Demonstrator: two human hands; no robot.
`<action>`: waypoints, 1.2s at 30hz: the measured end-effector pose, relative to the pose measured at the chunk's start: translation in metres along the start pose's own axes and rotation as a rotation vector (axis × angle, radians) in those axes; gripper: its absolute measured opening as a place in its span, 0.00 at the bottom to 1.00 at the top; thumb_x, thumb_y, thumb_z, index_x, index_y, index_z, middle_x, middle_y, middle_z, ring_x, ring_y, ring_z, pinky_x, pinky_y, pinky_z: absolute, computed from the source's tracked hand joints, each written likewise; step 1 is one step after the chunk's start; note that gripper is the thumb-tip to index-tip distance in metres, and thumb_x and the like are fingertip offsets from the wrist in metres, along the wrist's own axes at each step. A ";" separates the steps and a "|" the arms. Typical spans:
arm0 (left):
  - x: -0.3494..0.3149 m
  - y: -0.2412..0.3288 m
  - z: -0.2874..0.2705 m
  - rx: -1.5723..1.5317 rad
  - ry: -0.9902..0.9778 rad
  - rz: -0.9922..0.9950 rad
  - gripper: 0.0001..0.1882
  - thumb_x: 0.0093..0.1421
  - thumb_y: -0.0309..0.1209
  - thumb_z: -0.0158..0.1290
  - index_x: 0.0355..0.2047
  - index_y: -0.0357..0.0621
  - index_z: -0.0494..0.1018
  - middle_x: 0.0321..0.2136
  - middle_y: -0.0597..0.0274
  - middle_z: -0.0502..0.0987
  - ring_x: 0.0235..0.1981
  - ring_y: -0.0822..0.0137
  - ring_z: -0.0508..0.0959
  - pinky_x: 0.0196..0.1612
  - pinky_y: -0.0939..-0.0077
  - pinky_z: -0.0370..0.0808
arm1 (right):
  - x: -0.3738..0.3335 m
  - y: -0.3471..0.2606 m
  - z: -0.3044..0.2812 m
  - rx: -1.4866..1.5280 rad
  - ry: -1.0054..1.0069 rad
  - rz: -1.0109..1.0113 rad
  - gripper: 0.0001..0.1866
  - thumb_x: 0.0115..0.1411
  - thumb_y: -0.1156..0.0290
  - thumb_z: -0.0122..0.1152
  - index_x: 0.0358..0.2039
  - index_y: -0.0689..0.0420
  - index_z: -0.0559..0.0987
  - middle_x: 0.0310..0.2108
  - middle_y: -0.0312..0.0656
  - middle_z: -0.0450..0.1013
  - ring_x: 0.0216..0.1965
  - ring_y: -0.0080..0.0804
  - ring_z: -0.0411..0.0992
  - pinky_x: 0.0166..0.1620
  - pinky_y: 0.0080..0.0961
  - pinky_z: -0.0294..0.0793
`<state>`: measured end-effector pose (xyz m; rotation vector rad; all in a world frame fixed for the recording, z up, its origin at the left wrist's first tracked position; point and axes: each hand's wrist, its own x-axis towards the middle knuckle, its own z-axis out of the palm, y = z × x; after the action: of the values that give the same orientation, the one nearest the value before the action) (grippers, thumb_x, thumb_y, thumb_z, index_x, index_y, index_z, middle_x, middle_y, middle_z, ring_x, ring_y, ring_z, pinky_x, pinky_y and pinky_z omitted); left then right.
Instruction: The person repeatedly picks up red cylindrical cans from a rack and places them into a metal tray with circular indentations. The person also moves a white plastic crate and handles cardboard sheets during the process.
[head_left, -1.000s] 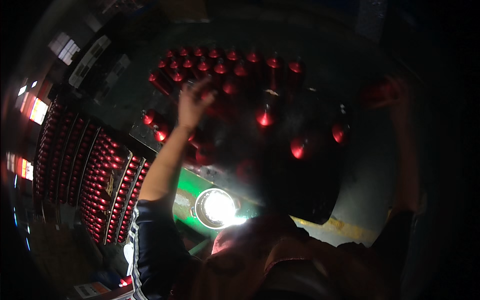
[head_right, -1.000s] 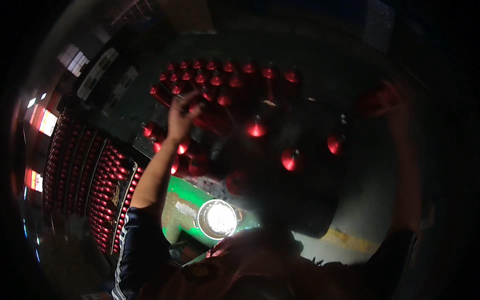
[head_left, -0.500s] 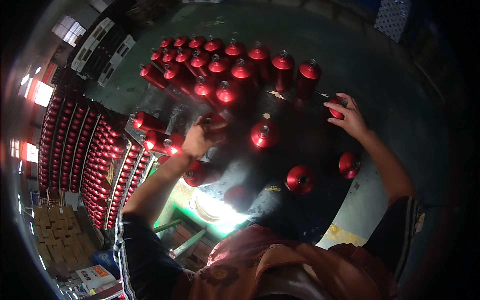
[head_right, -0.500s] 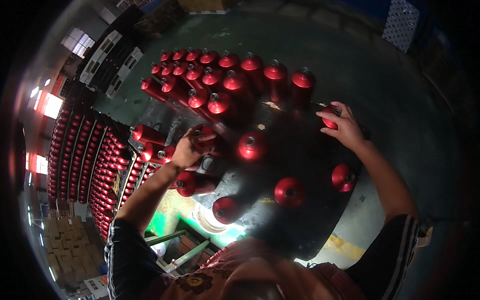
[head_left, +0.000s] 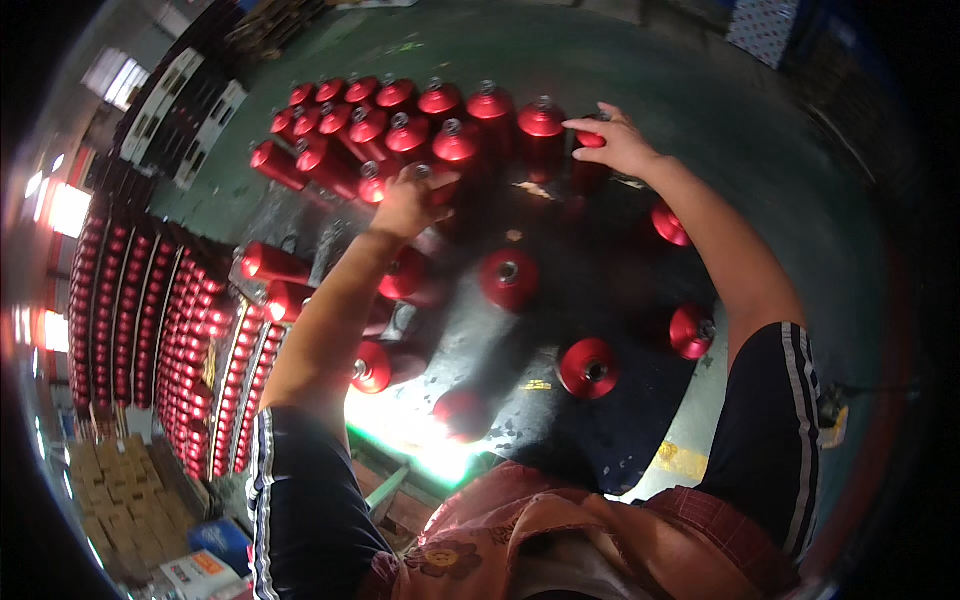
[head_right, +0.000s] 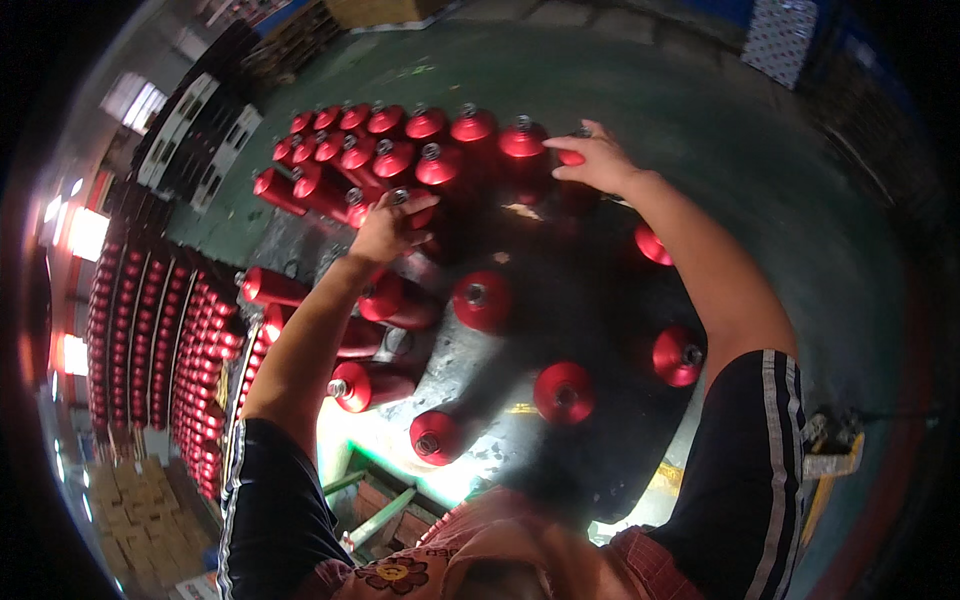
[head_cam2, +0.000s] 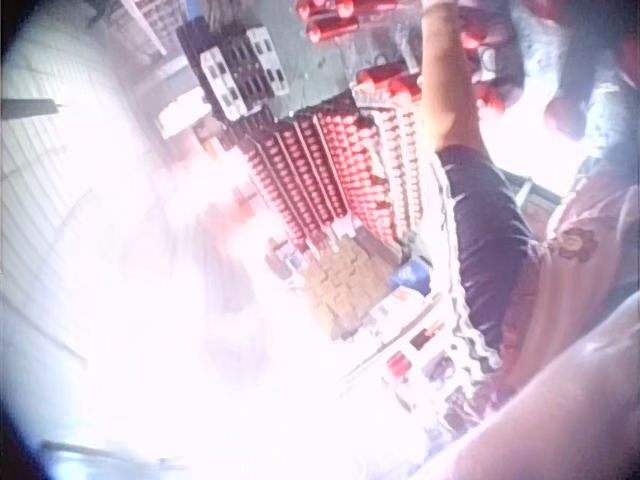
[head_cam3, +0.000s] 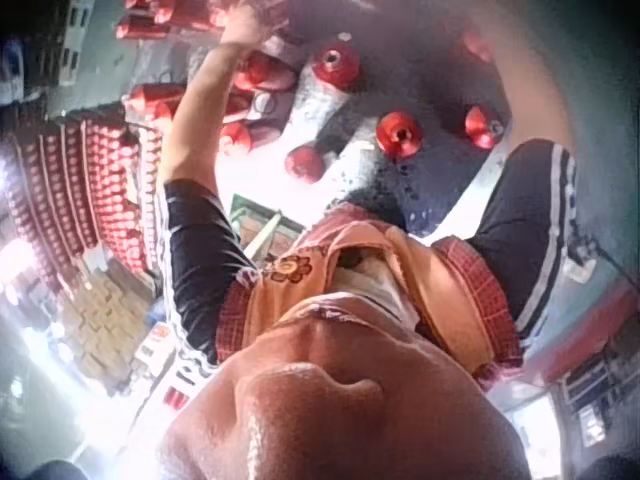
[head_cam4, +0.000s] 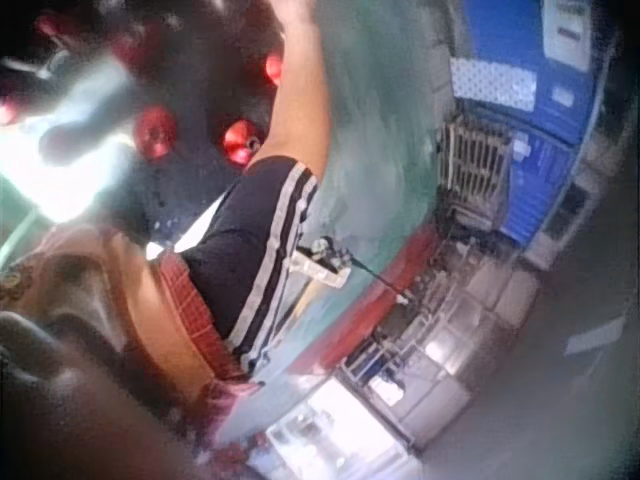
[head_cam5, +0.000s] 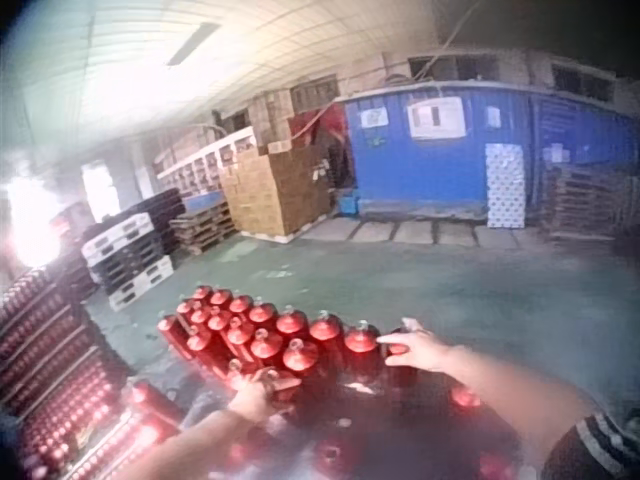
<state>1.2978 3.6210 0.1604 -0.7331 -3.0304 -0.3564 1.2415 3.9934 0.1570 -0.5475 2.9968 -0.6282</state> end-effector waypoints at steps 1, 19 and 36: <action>-0.001 0.001 0.003 -0.020 0.002 -0.020 0.38 0.46 0.40 0.67 0.60 0.68 0.68 0.54 0.40 0.66 0.57 0.42 0.67 0.59 0.53 0.67 | 0.009 0.004 0.007 0.069 0.052 -0.017 0.30 0.54 0.55 0.66 0.59 0.28 0.71 0.65 0.58 0.53 0.67 0.56 0.51 0.66 0.43 0.56; -0.142 0.023 -0.143 -0.560 0.589 -0.004 0.30 0.54 0.26 0.61 0.59 0.51 0.69 0.53 0.55 0.74 0.53 0.64 0.75 0.52 0.69 0.76 | -0.085 -0.068 -0.109 0.492 0.671 -0.191 0.20 0.59 0.66 0.63 0.53 0.48 0.77 0.47 0.41 0.73 0.48 0.30 0.71 0.55 0.25 0.66; -0.560 0.002 0.108 -2.603 1.272 -0.797 0.25 0.61 0.55 0.48 0.50 0.54 0.69 0.49 0.56 0.76 0.43 0.57 0.79 0.40 0.54 0.81 | -0.254 -0.422 0.227 2.552 -1.318 0.735 0.30 0.63 0.59 0.51 0.62 0.60 0.63 0.63 0.53 0.58 0.62 0.56 0.56 0.56 0.58 0.70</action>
<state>1.8035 3.3942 0.0243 0.8100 -0.0819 -2.6663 1.6432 3.6327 0.1044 0.3353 -0.1184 -1.7458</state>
